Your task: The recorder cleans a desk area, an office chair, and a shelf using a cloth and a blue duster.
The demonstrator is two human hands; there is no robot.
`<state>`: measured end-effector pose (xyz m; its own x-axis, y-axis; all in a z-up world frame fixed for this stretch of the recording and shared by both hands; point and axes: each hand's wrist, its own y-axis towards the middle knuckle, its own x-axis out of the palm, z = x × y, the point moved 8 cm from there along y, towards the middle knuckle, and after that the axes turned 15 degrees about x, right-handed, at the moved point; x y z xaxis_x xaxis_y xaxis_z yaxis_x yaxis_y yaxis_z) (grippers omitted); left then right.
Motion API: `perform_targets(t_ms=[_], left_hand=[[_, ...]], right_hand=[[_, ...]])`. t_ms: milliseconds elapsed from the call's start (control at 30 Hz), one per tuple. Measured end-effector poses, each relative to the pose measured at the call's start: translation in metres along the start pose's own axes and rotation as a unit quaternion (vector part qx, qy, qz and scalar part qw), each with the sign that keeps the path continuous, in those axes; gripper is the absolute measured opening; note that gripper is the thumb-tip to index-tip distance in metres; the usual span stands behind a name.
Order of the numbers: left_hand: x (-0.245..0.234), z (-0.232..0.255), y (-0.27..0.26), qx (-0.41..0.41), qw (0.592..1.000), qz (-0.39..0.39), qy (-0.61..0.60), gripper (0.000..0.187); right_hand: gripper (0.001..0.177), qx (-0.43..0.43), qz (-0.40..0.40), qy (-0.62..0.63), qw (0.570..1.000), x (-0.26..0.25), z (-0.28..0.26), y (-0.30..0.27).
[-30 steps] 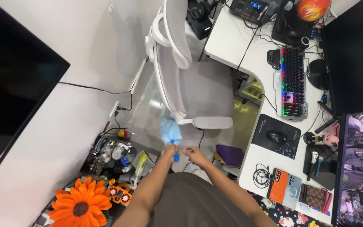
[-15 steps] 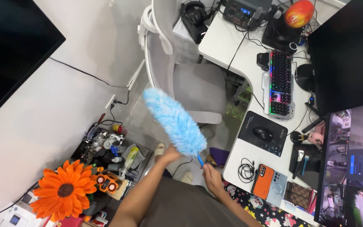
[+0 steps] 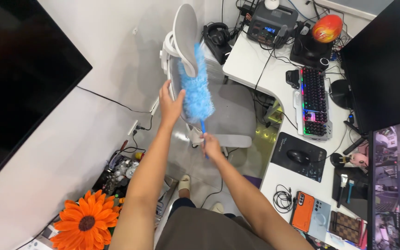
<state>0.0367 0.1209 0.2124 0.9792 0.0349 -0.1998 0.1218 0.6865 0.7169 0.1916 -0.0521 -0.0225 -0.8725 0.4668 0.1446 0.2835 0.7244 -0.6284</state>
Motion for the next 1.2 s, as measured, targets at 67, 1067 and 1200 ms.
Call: perform_targets(t_ms=[67, 1067, 1200], left_hand=[[-0.003, -0.001, 0.022, -0.037, 0.999, -0.019, 0.031, 0.071], [0.040, -0.021, 0.078, -0.076, 0.992, -0.088, -0.054, 0.079], [0.057, -0.006, 0.083, -0.114, 0.977, -0.110, -0.139, 0.079]], right_hand=[[0.040, 0.013, 0.019, 0.022, 0.999, 0.011, -0.020, 0.018], [0.033, -0.145, 0.160, -0.004, 0.976, -0.003, -0.102, -0.027], [0.035, -0.247, 0.275, -0.201, 0.907, -0.019, -0.156, -0.057]])
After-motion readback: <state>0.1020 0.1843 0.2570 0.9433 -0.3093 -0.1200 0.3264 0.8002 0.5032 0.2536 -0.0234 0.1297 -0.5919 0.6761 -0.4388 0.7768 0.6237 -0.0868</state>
